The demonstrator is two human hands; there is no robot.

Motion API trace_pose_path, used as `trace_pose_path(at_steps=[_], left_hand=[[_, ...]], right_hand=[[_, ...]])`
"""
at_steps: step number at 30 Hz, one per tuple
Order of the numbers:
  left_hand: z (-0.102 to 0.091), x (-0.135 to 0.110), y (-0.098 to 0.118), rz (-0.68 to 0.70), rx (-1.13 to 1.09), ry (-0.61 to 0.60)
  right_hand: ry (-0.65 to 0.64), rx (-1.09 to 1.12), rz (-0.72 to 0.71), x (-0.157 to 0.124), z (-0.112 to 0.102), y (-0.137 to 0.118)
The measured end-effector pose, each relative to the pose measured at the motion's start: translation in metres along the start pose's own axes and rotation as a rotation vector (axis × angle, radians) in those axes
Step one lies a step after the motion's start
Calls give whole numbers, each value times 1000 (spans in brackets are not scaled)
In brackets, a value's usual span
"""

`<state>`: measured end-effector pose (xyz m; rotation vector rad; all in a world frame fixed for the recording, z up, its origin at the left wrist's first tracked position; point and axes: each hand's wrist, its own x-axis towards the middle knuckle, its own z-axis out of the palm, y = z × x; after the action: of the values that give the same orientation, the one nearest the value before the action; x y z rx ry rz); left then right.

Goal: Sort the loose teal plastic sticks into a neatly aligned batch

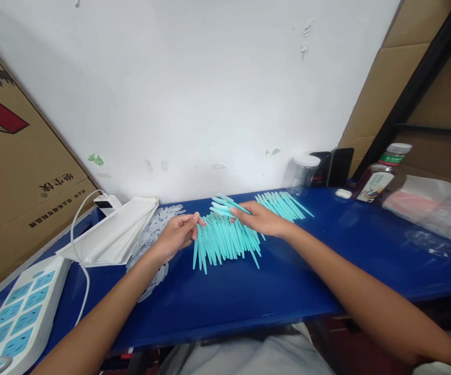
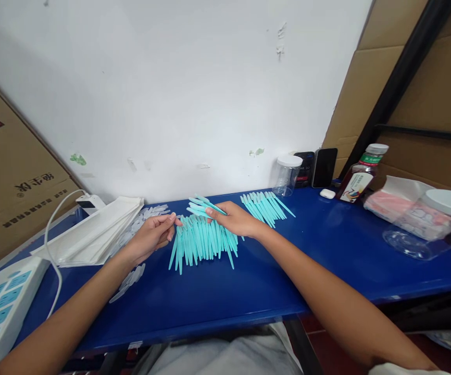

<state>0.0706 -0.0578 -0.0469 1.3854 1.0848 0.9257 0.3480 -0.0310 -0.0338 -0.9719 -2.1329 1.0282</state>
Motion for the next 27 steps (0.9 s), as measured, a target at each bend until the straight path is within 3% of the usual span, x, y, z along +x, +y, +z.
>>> trace_pose_path(at_steps=[4, 8, 10, 14, 27], left_hand=[[-1, -1, 2, 3, -4, 16], [-1, -2, 3, -3, -8, 7], [0, -2, 2, -3, -9, 3], [1, -3, 3, -2, -6, 5], [3, -4, 7, -14, -6, 14]], right_hand=[[173, -96, 46, 2, -17, 7], [382, -404, 184, 6, -53, 31], [373, -581, 421, 7, -70, 46], [366, -634, 607, 7, -87, 71], [273, -738, 743, 7, -82, 88]])
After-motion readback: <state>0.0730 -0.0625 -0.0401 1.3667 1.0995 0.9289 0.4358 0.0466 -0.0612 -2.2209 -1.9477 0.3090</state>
